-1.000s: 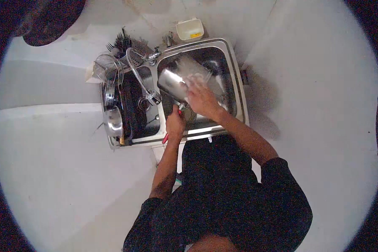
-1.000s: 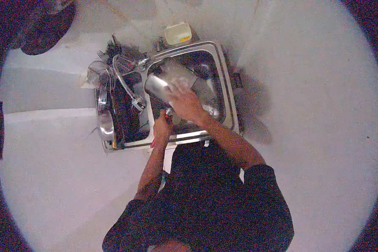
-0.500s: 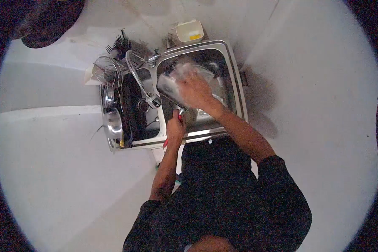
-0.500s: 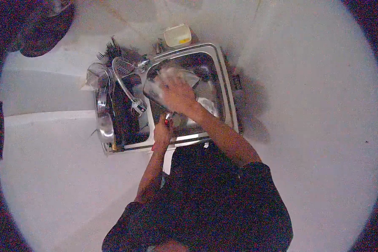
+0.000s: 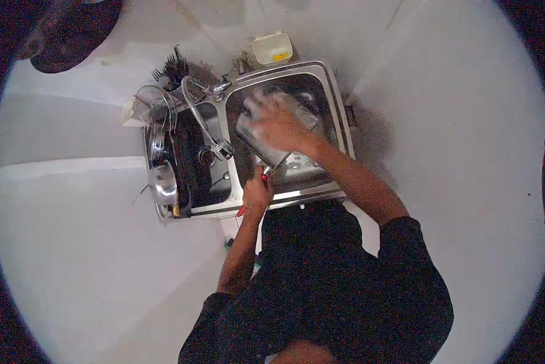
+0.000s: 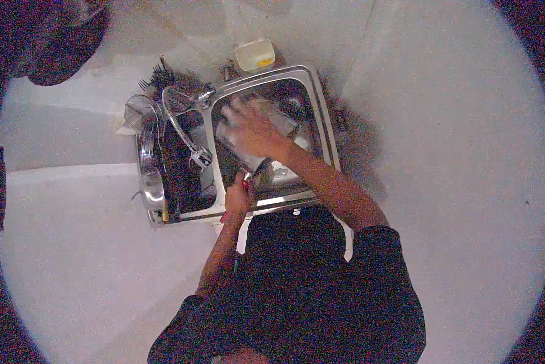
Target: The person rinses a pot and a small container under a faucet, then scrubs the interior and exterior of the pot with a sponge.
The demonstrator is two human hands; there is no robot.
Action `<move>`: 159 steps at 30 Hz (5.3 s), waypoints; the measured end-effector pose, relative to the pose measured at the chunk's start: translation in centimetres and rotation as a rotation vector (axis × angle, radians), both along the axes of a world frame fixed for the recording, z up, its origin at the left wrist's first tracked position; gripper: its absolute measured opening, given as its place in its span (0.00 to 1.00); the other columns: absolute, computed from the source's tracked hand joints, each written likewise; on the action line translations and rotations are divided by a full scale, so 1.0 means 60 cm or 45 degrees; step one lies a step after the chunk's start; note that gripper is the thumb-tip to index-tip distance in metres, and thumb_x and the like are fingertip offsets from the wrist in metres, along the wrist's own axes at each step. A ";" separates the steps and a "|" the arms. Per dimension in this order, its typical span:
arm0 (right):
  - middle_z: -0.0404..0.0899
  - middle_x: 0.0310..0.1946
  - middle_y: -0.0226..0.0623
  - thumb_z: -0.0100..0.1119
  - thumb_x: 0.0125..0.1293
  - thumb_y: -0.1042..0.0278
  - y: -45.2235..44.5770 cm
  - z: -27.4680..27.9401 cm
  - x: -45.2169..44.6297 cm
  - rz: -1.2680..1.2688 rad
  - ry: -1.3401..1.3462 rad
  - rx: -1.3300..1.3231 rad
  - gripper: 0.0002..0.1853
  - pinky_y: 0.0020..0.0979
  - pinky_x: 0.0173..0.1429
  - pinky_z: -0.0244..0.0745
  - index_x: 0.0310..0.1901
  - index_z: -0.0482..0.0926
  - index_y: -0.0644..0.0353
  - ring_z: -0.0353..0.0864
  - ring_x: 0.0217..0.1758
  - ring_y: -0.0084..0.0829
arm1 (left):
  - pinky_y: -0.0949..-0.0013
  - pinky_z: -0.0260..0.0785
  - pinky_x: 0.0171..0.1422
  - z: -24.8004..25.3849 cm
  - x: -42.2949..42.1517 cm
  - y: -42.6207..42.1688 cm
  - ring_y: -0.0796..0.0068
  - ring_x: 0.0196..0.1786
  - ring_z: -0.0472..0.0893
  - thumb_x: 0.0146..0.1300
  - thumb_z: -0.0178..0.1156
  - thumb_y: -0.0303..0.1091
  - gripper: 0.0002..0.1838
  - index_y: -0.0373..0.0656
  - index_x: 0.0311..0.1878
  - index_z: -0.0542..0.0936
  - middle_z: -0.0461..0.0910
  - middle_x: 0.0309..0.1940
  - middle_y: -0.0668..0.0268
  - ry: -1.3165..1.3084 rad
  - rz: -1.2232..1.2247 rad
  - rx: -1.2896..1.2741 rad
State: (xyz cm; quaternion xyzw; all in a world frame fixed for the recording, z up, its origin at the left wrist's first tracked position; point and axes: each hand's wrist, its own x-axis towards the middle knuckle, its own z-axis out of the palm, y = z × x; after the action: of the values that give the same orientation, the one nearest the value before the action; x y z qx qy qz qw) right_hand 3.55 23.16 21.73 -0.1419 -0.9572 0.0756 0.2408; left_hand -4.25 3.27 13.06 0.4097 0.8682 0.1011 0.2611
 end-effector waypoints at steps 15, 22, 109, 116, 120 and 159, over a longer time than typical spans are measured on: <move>0.80 0.43 0.47 0.36 0.75 0.43 0.140 -0.195 0.074 -0.567 -0.141 -1.881 0.32 0.38 0.55 0.71 0.55 0.76 0.68 0.79 0.45 0.36 | 0.42 0.72 0.38 -0.030 -0.023 -0.034 0.42 0.33 0.82 0.58 0.62 0.41 0.21 0.54 0.55 0.72 0.82 0.26 0.50 0.013 -0.031 0.117; 0.75 0.56 0.57 0.41 0.74 0.56 0.069 -0.102 0.099 -0.633 0.111 -1.203 0.22 0.44 0.65 0.67 0.57 0.72 0.66 0.75 0.58 0.53 | 0.44 0.72 0.35 -0.015 -0.048 -0.026 0.42 0.31 0.81 0.57 0.62 0.38 0.19 0.53 0.52 0.72 0.81 0.25 0.51 0.126 -0.158 0.248; 0.71 0.63 0.43 0.60 0.63 0.61 0.037 0.096 0.152 0.021 0.420 -1.018 0.18 0.44 0.73 0.56 0.54 0.81 0.55 0.65 0.70 0.41 | 0.62 0.70 0.57 -0.004 0.006 -0.019 0.64 0.48 0.82 0.47 0.67 0.32 0.19 0.37 0.44 0.81 0.84 0.43 0.59 -0.677 0.048 0.942; 0.74 0.62 0.44 0.52 0.70 0.61 -0.027 0.115 0.164 0.219 0.512 -0.894 0.17 0.46 0.74 0.55 0.54 0.82 0.56 0.69 0.69 0.41 | 0.62 0.71 0.59 0.020 0.027 -0.035 0.66 0.52 0.79 0.52 0.70 0.31 0.31 0.34 0.58 0.70 0.80 0.51 0.57 -0.675 0.129 0.945; 0.74 0.62 0.46 0.47 0.73 0.61 -0.055 0.065 0.176 -0.046 0.744 -0.961 0.19 0.41 0.74 0.57 0.55 0.80 0.63 0.69 0.69 0.43 | 0.65 0.75 0.42 -0.022 0.015 -0.051 0.71 0.38 0.80 0.52 0.71 0.32 0.30 0.35 0.57 0.71 0.80 0.47 0.57 -0.765 0.121 0.886; 0.71 0.63 0.44 0.52 0.67 0.57 -0.074 0.256 0.036 -0.067 0.384 -0.290 0.23 0.51 0.73 0.54 0.61 0.75 0.55 0.67 0.68 0.46 | 0.73 0.54 0.14 0.130 0.031 0.017 0.78 0.10 0.64 0.58 0.58 0.26 0.05 0.38 0.36 0.73 0.68 0.13 0.68 -1.857 0.267 0.951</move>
State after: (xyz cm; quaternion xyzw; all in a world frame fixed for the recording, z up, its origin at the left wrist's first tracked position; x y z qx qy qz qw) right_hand 5.69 18.71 37.11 -0.1802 -0.8914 0.1974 0.3659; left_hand -2.39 4.31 20.86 0.2179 0.4235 0.6475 0.5948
